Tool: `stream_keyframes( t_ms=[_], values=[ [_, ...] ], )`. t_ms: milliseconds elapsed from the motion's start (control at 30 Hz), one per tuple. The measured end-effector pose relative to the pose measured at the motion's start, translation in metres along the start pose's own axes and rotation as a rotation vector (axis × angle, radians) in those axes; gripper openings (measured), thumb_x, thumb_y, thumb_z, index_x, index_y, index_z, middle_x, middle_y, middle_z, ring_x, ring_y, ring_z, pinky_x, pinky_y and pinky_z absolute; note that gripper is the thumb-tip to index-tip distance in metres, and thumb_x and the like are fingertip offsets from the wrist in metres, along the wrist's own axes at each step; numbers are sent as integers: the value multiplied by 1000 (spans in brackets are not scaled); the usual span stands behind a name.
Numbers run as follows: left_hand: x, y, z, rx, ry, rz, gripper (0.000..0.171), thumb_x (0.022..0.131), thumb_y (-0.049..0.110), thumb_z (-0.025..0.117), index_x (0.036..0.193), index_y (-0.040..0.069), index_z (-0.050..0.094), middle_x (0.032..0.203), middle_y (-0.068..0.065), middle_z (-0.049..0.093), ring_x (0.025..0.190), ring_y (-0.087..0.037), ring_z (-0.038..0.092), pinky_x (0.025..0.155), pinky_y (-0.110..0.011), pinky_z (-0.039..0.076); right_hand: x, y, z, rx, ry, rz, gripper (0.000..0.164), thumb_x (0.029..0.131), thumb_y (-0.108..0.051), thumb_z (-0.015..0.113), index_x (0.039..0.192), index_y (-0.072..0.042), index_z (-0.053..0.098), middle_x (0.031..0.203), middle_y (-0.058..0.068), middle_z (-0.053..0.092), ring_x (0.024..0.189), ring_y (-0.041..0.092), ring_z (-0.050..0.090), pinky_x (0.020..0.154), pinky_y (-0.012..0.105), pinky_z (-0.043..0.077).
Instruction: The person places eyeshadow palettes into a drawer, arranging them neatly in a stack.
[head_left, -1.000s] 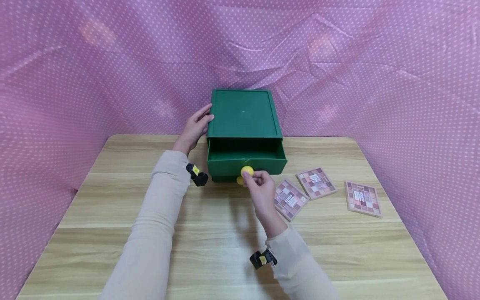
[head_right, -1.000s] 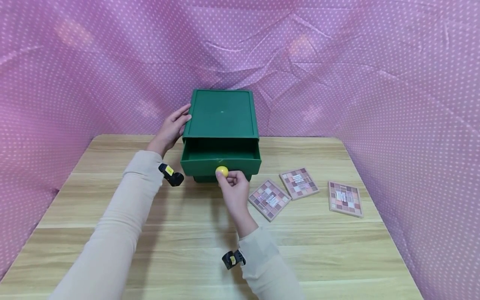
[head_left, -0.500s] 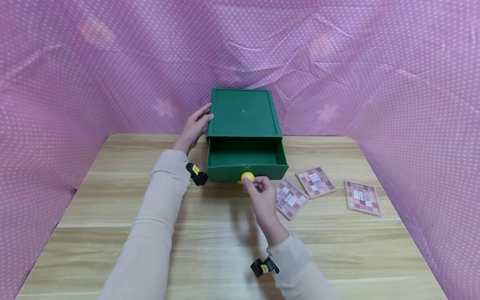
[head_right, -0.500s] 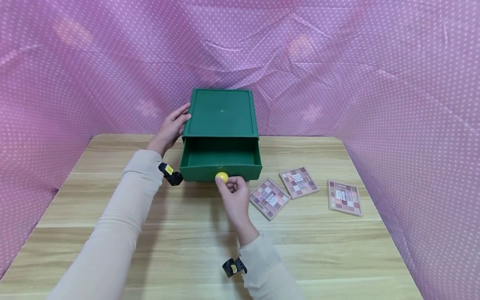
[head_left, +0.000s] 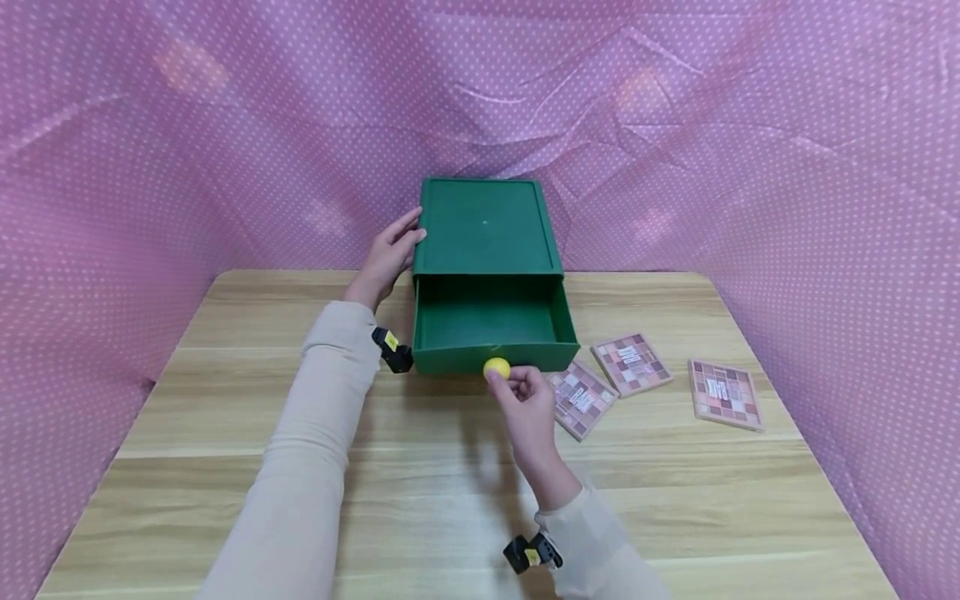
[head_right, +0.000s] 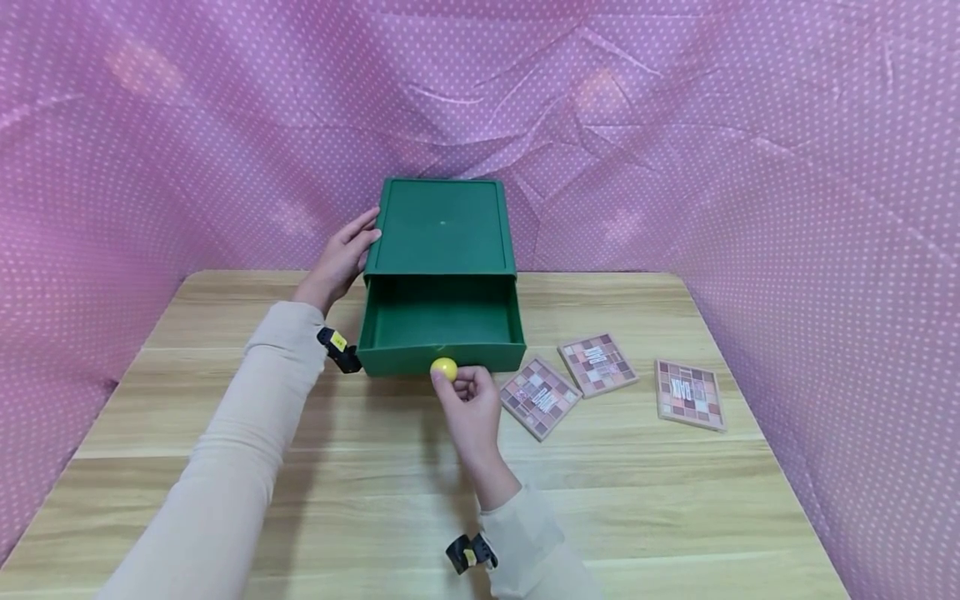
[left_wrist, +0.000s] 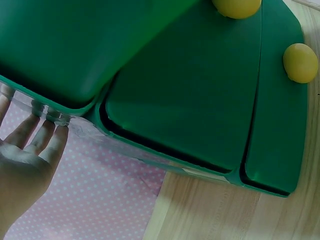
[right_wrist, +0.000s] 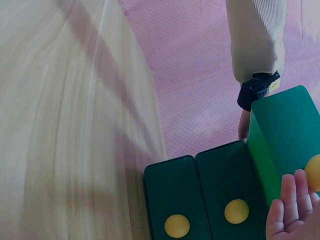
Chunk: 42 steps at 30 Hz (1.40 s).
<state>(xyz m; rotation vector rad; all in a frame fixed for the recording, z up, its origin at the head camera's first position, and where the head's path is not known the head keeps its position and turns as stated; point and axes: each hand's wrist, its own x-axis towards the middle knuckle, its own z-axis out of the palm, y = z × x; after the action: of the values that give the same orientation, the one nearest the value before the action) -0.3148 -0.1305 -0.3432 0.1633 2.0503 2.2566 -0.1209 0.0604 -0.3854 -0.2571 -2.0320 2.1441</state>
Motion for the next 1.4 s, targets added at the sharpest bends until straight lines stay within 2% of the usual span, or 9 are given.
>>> stream_keyframes(
  t_ms=[267,467,767,1100,1400],
  values=[
    [0,-1,1,-10,5,-3,46,88,22,51,132,22,37,134,-3,31,112,-20,41,89,-34,35,-11,3,-3,23,7,-10,22,78,-12,65,84,4,52,72,9,55,66,14,53,59,21,44],
    [-1,0,2,-17,8,3,45,88,21,51,131,23,39,134,-3,32,112,-20,41,87,-32,37,-19,5,-5,45,3,-28,21,77,-9,65,83,6,51,70,9,55,64,19,55,59,23,45],
    [-3,0,3,-13,4,10,46,88,22,51,132,22,38,134,-3,31,112,-20,42,85,-29,39,-29,5,-11,0,-31,8,23,78,-14,64,86,4,52,76,11,56,68,17,55,63,25,46],
    [-3,0,3,-11,11,7,47,88,22,50,133,21,36,134,-3,31,111,-21,42,88,-34,36,-38,5,-15,-6,-38,39,23,79,-14,63,87,4,51,78,11,55,70,17,54,65,25,46],
    [-3,0,3,-21,10,5,46,88,22,51,132,22,37,134,-2,31,112,-20,42,88,-33,36,-43,7,-15,8,-29,5,20,78,-9,63,85,5,50,75,10,55,66,15,51,60,22,45]
  ],
)
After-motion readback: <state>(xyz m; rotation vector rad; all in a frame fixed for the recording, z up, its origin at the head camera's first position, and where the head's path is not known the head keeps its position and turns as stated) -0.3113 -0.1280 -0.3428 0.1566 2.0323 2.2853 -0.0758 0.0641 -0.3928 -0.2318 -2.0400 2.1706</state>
